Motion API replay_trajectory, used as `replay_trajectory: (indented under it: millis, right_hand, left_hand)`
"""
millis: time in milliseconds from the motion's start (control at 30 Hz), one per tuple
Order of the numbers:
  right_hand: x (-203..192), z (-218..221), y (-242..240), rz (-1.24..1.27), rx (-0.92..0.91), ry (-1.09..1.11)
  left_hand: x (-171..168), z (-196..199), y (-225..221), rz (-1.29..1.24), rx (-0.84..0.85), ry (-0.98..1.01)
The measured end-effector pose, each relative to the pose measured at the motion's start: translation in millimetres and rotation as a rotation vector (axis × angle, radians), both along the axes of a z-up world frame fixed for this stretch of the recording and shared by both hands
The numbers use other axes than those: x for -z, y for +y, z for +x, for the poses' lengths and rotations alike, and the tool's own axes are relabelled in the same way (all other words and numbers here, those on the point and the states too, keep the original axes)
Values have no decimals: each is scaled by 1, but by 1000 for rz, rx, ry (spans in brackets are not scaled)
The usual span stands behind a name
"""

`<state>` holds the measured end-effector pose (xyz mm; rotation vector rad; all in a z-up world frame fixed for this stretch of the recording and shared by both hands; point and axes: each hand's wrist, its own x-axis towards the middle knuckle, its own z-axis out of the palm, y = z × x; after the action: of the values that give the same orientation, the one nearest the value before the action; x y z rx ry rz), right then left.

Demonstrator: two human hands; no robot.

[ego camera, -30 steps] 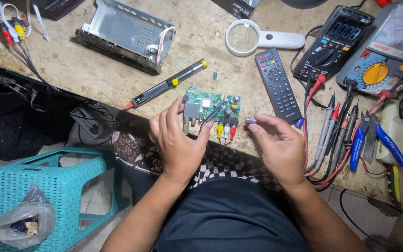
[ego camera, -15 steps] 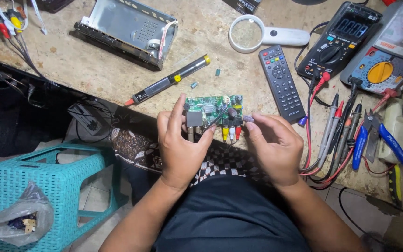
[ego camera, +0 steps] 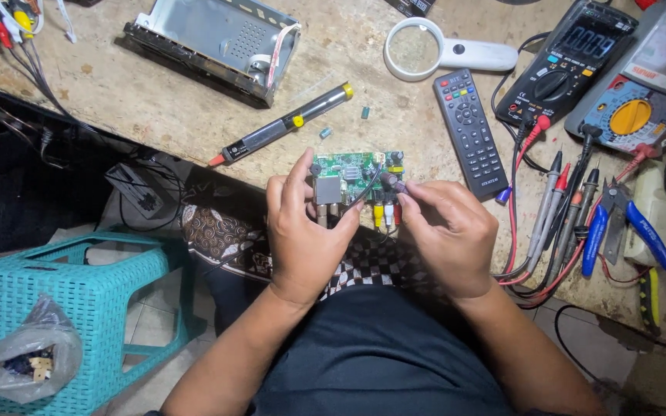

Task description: Soldering and inspecting electronic components on a circuit board at a repair station.

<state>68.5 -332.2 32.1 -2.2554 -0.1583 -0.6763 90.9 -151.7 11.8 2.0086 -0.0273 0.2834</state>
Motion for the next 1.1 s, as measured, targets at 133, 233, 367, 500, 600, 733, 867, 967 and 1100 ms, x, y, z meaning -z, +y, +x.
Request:
replay_trajectory:
  millis: [133, 233, 367, 500, 600, 733, 867, 967, 1100]
  right_hand:
    - [-1, 0, 1, 8, -6, 15]
    - [-1, 0, 1, 7, -20, 10]
    - [1, 0, -1, 9, -32, 19]
    - [-2, -1, -1, -4, -36, 29]
    - [1, -1, -2, -17, -36, 28]
    - [-3, 1, -3, -30, -56, 37]
    - [-9, 3, -6, -59, -82, 96]
    - [-14, 4, -5, -44, -80, 136]
    - [-15, 4, -5, -24, -66, 172]
  left_hand:
    - [-2, 0, 1, -1, 0, 4]
    - [-1, 0, 2, -10, 7, 18]
    - [1, 1, 3, -11, 11, 28]
    - [2, 1, 4, -17, 16, 35]
    - [2, 2, 5, -27, 28, 37]
    - [2, 1, 5, -40, 21, 47]
    - [4, 2, 6, -50, 21, 42]
    - [6, 2, 6, -56, 23, 31]
    - [6, 2, 7, -66, 27, 25]
